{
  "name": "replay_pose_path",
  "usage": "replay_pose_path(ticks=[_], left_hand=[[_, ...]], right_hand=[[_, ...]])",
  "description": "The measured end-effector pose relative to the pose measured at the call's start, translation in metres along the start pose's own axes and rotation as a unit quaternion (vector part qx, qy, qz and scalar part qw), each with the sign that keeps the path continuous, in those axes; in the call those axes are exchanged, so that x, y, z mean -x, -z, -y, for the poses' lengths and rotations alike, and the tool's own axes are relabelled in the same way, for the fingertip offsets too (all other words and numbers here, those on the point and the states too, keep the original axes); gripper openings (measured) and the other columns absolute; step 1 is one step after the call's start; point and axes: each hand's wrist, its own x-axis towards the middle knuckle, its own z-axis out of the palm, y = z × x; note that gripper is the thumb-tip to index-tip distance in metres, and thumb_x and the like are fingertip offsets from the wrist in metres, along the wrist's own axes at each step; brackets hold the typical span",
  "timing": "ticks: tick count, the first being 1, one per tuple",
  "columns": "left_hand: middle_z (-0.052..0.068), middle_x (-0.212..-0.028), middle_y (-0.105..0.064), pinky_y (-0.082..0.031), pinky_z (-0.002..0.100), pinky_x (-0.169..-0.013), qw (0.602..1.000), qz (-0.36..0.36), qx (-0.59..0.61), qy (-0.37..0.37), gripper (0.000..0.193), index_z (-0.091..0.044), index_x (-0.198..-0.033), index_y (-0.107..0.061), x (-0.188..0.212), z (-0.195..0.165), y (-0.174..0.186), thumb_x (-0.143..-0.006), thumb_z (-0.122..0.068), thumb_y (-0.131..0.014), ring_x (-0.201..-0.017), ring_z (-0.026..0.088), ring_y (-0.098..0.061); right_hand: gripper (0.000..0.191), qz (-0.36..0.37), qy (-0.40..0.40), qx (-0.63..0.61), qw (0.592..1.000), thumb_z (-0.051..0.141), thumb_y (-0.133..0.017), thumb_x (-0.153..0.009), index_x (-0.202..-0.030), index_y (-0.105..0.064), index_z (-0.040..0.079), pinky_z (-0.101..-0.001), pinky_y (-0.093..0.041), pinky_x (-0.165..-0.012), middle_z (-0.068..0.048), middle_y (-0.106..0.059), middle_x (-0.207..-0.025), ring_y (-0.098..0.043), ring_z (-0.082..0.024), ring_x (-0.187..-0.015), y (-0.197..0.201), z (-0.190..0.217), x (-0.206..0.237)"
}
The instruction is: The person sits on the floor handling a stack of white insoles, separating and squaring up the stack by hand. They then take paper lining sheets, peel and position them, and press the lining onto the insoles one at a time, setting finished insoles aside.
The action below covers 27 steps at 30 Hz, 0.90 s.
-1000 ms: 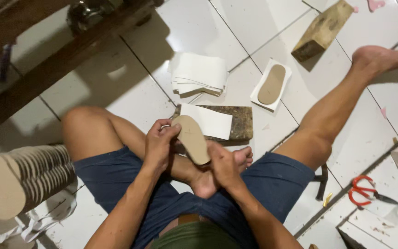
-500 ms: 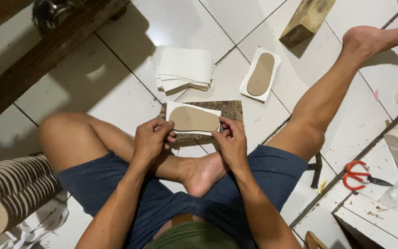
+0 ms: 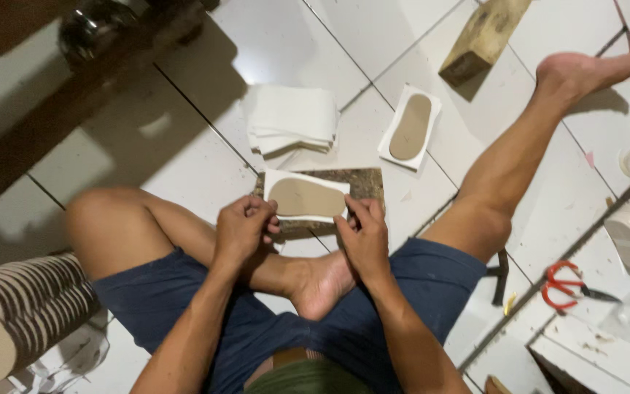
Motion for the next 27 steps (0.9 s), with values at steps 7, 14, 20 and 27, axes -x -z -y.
replay_pose_path(ticks=[7,14,20,27], left_hand=[[0.014,-0.066,-0.068,-0.052,0.043,-0.055,0.930,-0.103,-0.306,-0.175,0.030,0.000,-0.082,-0.069,0.014,-0.016,-0.003,-0.091,-0.028,-0.077,-0.061,0.033,-0.067],[0.026,-0.138,-0.056,-0.041,0.054,-0.104,0.704,0.034,-0.480,-0.523,0.067,-0.006,-0.137,-0.056,0.053,-0.017,-0.040,-0.077,-0.030,-0.073,-0.130,0.040,-0.051],[0.021,-0.136,-0.057,-0.035,0.053,-0.106,0.627,-0.009,-0.583,-0.516,0.077,-0.015,-0.150,-0.052,0.041,-0.027,-0.046,-0.075,-0.014,-0.072,-0.134,0.036,-0.048],[0.009,-0.102,-0.074,-0.058,0.031,-0.081,0.972,0.097,-0.040,-0.212,0.025,-0.001,-0.117,-0.070,0.075,-0.019,-0.040,-0.095,-0.013,-0.068,-0.090,0.015,-0.070]], right_hand=[[0.033,-0.013,0.096,0.125,0.988,0.008,-0.071,-0.092,-0.125,-0.074,0.008,-0.0365,-0.054,-0.077,-0.011,-0.063,-0.111,-0.065,-0.027,-0.092,-0.002,0.017,0.008],[0.042,0.009,0.025,-0.027,0.999,0.008,-0.071,-0.091,-0.133,-0.067,0.005,-0.0288,-0.054,-0.075,-0.010,-0.062,-0.108,-0.063,-0.019,-0.089,-0.009,-0.015,0.003],[0.043,-0.023,-0.162,-0.270,0.949,0.008,-0.067,-0.096,-0.138,-0.062,0.002,-0.0244,-0.052,-0.072,-0.005,-0.068,-0.103,-0.062,-0.011,-0.087,0.002,-0.024,-0.007],[0.026,0.047,-0.140,-0.367,0.918,0.009,-0.068,-0.099,-0.119,-0.070,-0.006,-0.0234,-0.055,-0.080,-0.007,-0.073,-0.100,-0.066,-0.011,-0.089,0.011,0.006,0.008]])
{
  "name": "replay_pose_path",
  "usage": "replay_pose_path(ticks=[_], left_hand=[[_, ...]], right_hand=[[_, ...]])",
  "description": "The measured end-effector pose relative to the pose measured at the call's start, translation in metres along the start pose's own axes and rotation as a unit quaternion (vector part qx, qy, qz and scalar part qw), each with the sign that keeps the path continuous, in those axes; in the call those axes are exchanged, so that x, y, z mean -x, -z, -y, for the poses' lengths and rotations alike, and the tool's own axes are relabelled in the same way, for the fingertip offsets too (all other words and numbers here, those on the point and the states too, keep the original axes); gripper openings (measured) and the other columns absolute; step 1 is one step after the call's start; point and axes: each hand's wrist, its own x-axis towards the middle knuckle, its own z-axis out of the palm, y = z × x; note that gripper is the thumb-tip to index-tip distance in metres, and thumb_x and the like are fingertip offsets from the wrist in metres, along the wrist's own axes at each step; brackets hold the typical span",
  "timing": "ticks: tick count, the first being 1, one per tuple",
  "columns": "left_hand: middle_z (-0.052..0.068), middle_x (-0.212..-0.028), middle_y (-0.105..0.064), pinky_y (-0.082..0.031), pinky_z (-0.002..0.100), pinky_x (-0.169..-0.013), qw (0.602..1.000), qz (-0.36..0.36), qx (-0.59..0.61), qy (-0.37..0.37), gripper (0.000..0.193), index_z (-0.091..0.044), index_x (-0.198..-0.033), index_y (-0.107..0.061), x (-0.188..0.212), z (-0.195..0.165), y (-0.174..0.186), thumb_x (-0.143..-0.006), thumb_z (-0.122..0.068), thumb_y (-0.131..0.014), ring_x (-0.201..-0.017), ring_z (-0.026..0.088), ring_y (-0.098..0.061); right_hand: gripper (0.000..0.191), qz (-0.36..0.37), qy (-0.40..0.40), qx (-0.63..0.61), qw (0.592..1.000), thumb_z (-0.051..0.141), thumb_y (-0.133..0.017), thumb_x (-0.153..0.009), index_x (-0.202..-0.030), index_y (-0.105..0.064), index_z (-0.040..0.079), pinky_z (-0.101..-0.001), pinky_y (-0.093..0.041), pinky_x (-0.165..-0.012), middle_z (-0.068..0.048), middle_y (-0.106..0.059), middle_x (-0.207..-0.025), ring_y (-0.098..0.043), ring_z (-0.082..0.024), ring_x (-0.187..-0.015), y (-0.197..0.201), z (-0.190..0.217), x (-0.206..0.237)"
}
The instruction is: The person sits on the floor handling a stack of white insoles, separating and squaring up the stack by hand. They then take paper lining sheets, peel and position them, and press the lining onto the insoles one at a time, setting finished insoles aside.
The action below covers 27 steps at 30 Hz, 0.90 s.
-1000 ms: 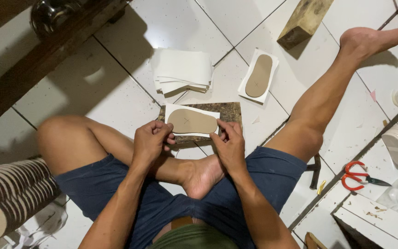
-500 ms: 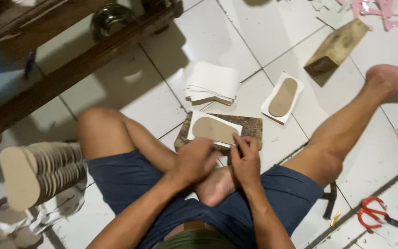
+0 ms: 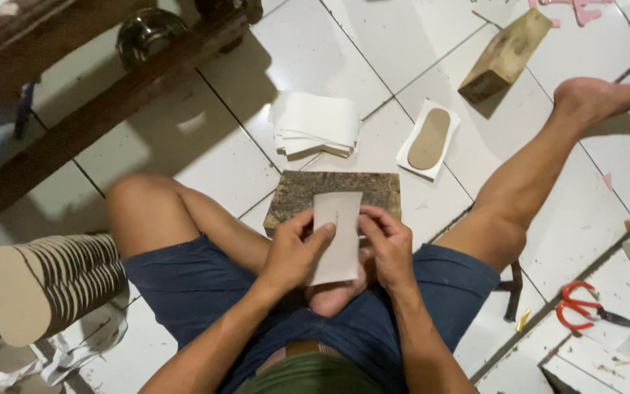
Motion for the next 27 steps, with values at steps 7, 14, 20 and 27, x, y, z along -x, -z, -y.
replay_pose_path(ticks=[7,14,20,27], left_hand=[[0.005,-0.088,-0.073,-0.053,0.025,-0.070,0.957,-0.024,0.253,0.142,0.016,0.001,-0.104,-0.070,-0.006,0.009,0.021,-0.094,-0.011,-0.073,-0.075,0.009,-0.065],[0.005,-0.093,-0.073,-0.054,0.025,-0.073,0.905,0.012,0.392,0.165,0.014,-0.001,-0.105,-0.069,-0.004,0.024,0.019,-0.095,-0.011,-0.072,-0.080,0.010,-0.068],[0.004,-0.094,-0.072,-0.058,0.027,-0.077,0.904,-0.008,0.379,0.197,0.011,-0.005,-0.102,-0.067,-0.005,0.018,0.020,-0.091,-0.008,-0.069,-0.083,0.010,-0.070],[0.006,-0.088,-0.069,-0.047,0.025,-0.066,0.983,-0.015,0.161,0.089,0.016,0.006,-0.097,-0.071,-0.035,0.055,0.026,-0.094,-0.009,-0.071,-0.075,0.010,-0.058]], right_hand=[[0.011,0.006,-0.104,-0.118,0.988,0.004,-0.071,-0.093,-0.101,-0.071,-0.003,-0.0276,-0.056,-0.071,-0.007,-0.072,-0.089,-0.068,-0.013,-0.077,-0.016,0.022,0.014],[0.012,0.059,-0.179,-0.202,0.961,0.009,-0.064,-0.098,-0.101,-0.067,-0.002,-0.0279,-0.058,-0.074,-0.008,-0.072,-0.090,-0.070,-0.014,-0.079,-0.010,0.027,0.021],[0.012,0.059,-0.191,-0.182,0.963,0.009,-0.065,-0.097,-0.100,-0.068,-0.001,-0.0273,-0.057,-0.071,-0.008,-0.073,-0.088,-0.069,-0.013,-0.076,-0.010,0.022,0.022],[0.022,0.094,-0.091,0.052,0.990,0.011,-0.075,-0.092,-0.107,-0.072,-0.004,-0.0233,-0.052,-0.066,-0.005,-0.071,-0.086,-0.064,-0.010,-0.073,-0.007,0.010,0.026]])
